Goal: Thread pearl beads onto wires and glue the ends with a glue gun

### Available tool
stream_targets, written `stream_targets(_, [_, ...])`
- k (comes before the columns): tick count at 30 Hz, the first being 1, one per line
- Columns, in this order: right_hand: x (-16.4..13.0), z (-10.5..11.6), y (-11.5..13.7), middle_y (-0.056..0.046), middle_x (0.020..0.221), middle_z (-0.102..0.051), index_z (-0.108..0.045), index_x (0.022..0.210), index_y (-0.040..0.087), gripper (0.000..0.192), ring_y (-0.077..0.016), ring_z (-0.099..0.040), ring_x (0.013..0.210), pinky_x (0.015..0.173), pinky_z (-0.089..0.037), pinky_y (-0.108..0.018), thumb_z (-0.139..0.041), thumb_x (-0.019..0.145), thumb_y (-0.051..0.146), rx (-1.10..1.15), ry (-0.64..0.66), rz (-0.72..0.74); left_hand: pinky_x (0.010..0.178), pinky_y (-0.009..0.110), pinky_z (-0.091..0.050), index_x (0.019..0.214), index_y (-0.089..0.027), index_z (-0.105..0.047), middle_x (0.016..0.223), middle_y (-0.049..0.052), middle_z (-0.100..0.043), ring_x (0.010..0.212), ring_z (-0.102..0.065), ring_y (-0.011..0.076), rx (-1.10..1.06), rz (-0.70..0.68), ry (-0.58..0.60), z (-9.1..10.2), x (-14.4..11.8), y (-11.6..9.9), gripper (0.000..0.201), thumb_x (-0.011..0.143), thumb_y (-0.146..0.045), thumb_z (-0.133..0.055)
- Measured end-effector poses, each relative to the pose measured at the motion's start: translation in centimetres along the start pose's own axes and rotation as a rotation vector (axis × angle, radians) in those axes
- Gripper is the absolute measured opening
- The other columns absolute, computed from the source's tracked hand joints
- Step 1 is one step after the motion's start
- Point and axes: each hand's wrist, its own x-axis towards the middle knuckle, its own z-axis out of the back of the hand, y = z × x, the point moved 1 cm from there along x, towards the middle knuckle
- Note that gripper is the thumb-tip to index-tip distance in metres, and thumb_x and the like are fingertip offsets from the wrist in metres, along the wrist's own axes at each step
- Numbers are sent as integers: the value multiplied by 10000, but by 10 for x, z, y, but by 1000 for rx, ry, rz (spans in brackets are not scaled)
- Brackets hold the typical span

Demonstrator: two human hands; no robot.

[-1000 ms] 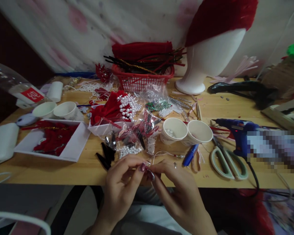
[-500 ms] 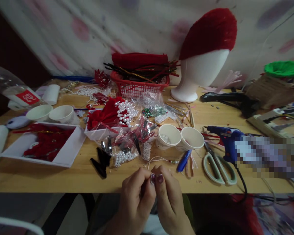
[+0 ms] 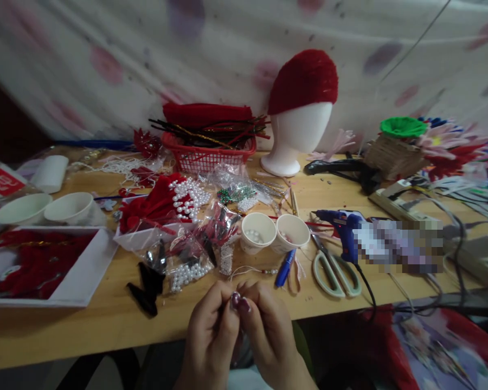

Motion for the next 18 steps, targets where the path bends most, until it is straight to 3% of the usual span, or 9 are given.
stream_targets(4, [3,2,10,-9,843,-641,-535,961,246,245,-164,-626,728,673,-519,-280,-393,1136,342,-147,65,-27,503,228,-336,655,-215,-632,574,-35,-484,537,-411,126,57,-78,-35,7,6,-5,510,855,-673,-733])
stream_targets(8, [-2,-2,9,-13,838,-609,-501,985,262,202,-186,-630,741,695,-541,-304,-355,1120,296,-223,-32,61,550,245,-395,627,-223,-643,565,-14,-528,561,-472,154,176,-185,-21,9,5,-3,470,896,-600,-718])
stream_targets(10, [-5,-5,5,-14,807,-581,-477,961,268,169,-195,-604,719,672,-536,-311,-368,1091,260,-246,-49,105,515,239,-388,634,-228,-649,528,-29,-474,520,-437,144,139,-138,0,8,1,3,459,905,-593,-710])
stream_targets(13, [-5,-4,1,-11,775,-563,-454,918,270,165,-195,-583,695,647,-523,-313,-385,1068,256,-194,-42,126,426,213,-365,644,-224,-625,496,-50,-450,443,-409,117,-11,46,12,12,1,9,453,870,-598,-743])
stream_targets(16, [-1,8,-3,21,703,-505,-406,847,268,258,-166,-534,620,595,-478,-286,-350,1096,308,-81,-124,140,343,187,-359,689,-236,-579,487,-76,-475,373,-423,107,-186,199,-103,28,13,-4,342,842,-474,-772])
stream_targets(18, [1,23,-7,26,703,-499,-409,833,265,305,-157,-521,614,590,-461,-276,-325,1121,321,-74,-198,106,314,143,-329,697,-242,-495,501,-110,-417,361,-360,80,-347,132,-298,47,27,-21,302,819,-317,-761])
